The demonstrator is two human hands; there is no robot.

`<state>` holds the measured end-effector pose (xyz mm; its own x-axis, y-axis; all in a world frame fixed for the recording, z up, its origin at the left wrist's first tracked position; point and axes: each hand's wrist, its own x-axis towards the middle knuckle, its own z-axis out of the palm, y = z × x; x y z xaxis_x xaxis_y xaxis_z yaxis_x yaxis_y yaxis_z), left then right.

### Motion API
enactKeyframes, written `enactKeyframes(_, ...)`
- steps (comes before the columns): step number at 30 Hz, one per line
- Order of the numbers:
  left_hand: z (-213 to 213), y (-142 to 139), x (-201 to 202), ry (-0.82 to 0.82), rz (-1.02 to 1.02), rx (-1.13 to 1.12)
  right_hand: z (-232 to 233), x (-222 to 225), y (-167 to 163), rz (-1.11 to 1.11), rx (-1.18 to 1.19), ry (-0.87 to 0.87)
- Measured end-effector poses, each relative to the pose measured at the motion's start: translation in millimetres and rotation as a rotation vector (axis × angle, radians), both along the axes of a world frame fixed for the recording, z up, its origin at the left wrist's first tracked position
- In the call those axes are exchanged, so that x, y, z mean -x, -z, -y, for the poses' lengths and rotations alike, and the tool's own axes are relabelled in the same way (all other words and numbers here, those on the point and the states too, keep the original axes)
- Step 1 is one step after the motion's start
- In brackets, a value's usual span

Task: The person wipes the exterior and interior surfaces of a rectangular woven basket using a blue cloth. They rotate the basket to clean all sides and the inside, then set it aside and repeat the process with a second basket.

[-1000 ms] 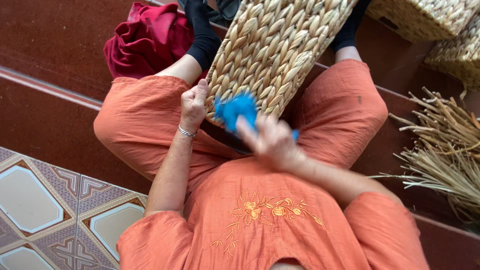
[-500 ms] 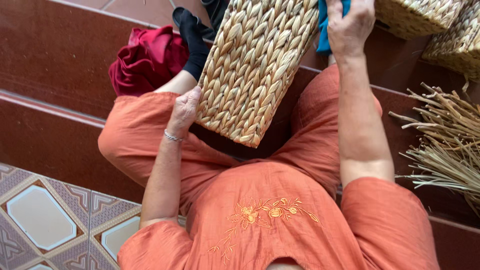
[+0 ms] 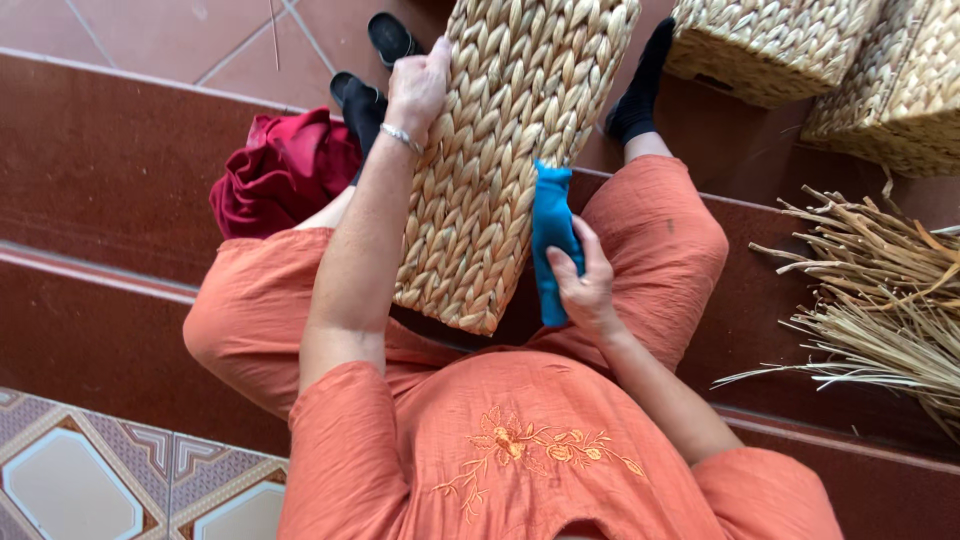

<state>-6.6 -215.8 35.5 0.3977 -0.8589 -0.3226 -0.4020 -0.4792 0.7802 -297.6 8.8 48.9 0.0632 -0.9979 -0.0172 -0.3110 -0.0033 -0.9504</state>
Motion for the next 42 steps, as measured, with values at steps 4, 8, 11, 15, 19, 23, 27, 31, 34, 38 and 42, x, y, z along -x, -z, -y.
enactKeyframes(4, -27, -21, 22, -0.001, -0.169, 0.237, 9, 54, 38, 0.147, -0.115, 0.171)
enactKeyframes(8, -61, -69, 40, 0.13, -0.457, 0.417, 72, 111, 29, 0.258, -0.046, 0.404)
enactKeyframes(11, -94, -100, 36, 0.229, -0.389, 0.513, 103, 132, -21, 0.779, -0.029, 0.419)
enactKeyframes(15, -132, -107, 29, 0.375, -0.526, 0.597, 115, 131, -90, 1.139, -0.114, 0.382)
enactKeyframes(19, -153, -111, 24, 0.449, -0.692, 0.199, 95, 108, -106, 0.571, 0.14, 0.214)
enactKeyframes(23, -160, -140, 18, 0.437, -0.885, 0.296, 59, 94, -107, 0.406, 0.142, 0.136)
enactKeyframes(27, -158, -162, 43, 0.428, -0.776, 0.342, 31, 89, -140, 0.053, 0.225, 0.009)
enactKeyframes(31, -173, -171, 62, 0.49, -0.665, 0.333, 11, 67, -189, -0.473, 0.516, 0.069)
enactKeyframes(34, -185, -166, 76, 0.472, -0.846, 0.302, -8, 39, -208, -0.707, 0.787, -0.09)
enactKeyframes(38, -192, -156, 84, 0.518, -0.809, 0.386, 14, 32, -190, -0.911, 0.934, -0.143)
enactKeyframes(42, -197, -144, 95, 0.582, -0.778, 0.348, 127, 69, -145, -0.975, 1.027, 0.106)
